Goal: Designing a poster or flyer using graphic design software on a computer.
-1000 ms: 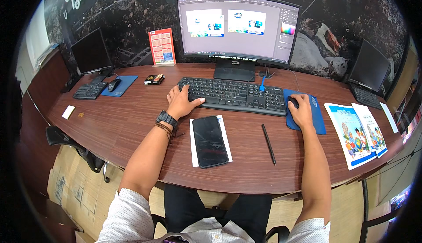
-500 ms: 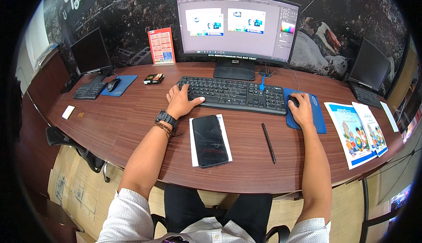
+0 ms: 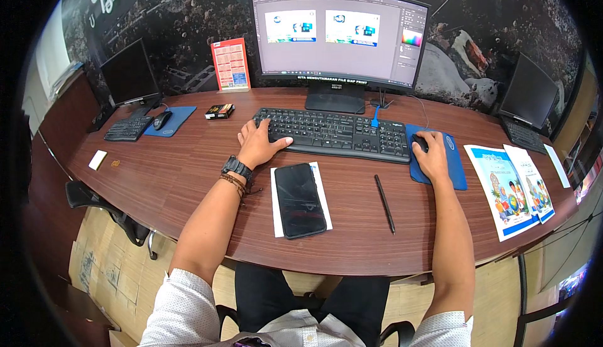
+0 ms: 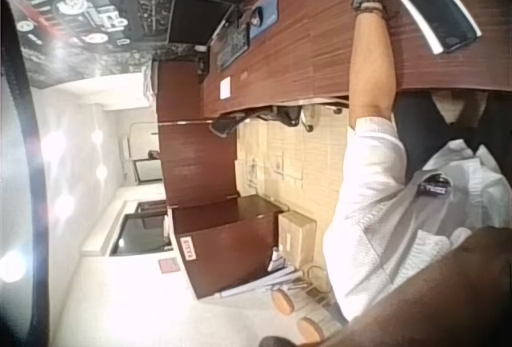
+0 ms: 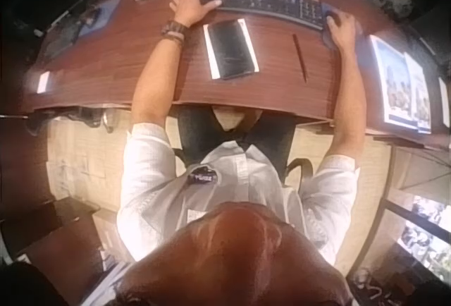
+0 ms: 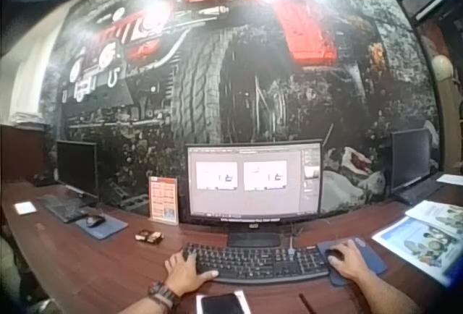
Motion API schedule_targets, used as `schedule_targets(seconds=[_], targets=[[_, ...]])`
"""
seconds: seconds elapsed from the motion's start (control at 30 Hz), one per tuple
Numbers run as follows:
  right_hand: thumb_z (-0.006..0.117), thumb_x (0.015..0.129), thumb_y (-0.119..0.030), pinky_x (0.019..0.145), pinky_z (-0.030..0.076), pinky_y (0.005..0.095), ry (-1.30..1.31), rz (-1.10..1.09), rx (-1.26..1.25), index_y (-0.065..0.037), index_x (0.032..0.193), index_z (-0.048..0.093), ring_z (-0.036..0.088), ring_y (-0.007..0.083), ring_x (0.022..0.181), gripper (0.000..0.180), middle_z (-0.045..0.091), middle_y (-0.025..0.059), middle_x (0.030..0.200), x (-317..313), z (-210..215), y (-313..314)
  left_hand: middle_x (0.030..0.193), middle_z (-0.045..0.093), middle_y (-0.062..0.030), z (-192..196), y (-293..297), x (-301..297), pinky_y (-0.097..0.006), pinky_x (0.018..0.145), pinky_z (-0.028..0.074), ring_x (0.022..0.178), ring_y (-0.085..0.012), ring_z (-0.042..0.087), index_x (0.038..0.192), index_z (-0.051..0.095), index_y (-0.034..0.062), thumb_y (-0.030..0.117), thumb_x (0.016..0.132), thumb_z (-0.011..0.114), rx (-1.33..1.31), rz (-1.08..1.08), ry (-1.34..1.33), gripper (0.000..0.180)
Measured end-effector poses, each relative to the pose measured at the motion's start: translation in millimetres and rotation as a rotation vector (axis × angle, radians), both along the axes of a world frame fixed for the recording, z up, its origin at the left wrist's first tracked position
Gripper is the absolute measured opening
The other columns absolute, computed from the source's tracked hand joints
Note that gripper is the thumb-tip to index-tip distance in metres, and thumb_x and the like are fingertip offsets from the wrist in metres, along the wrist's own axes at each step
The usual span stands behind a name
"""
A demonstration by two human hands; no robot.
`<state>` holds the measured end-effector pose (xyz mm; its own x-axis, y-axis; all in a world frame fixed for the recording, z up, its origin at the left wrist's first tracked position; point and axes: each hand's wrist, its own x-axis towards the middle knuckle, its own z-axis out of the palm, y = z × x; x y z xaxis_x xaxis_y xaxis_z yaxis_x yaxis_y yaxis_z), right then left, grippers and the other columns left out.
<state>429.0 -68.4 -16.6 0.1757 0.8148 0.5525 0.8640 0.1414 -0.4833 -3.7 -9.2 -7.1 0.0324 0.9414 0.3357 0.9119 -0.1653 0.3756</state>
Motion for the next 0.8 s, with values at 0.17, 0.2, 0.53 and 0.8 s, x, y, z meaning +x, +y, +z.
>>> schedule_targets(seconds=[0.17, 0.2, 0.53, 0.8], targets=[[0.067, 0.085, -0.021, 0.099, 0.045, 0.0427, 0.004, 0.004, -0.004, -0.006, 0.116, 0.066, 0.056, 0.0372, 0.115, 0.035, 0.055, 0.0189, 0.123, -1.1, 1.3, -1.0, 0.137, 0.040, -0.0331, -0.3, 0.0, -0.3, -0.056, 0.111, 0.020, 0.132, -0.0472, 0.031, 0.141, 0.046, -0.0009, 0.064, 0.075, 0.073, 0.008, 0.001, 0.000, 0.096], [0.067, 0.085, -0.021, 0.099, 0.045, 0.0427, 0.004, 0.003, -0.004, -0.006, 0.116, 0.066, 0.056, 0.0372, 0.115, 0.035, 0.055, 0.0189, 0.123, -0.2, 0.4, -0.3, 0.137, 0.040, -0.0331, -0.5, 0.3, -0.2, -0.056, 0.111, 0.020, 0.132, -0.0472, 0.031, 0.141, 0.046, -0.0009, 0.064, 0.075, 0.073, 0.008, 0.000, -0.001, 0.096], [0.067, 0.087, -0.024, 0.099, 0.045, 0.0424, -0.005, 0.009, -0.021, -0.007, 0.120, 0.065, 0.055, 0.0375, 0.116, 0.037, 0.053, 0.0187, 0.125, -0.4, 0.6, 0.2, 0.136, 0.040, -0.0331, -0.5, 0.6, -0.3, -0.056, 0.111, 0.019, 0.132, -0.0470, 0.030, 0.141, 0.046, -0.0012, 0.064, 0.076, 0.073, 0.001, -0.006, -0.009, 0.096], [0.067, 0.087, -0.024, 0.099, 0.045, 0.0424, -0.015, 0.005, -0.029, -0.008, 0.122, 0.065, 0.055, 0.0367, 0.117, 0.038, 0.053, 0.0179, 0.126, -2.7, 0.7, 0.1, 0.137, 0.039, -0.0334, -0.2, 0.4, -0.5, -0.057, 0.112, 0.019, 0.133, -0.0471, 0.030, 0.141, 0.045, -0.0015, 0.063, 0.076, 0.073, -0.004, 0.000, -0.004, 0.096]])
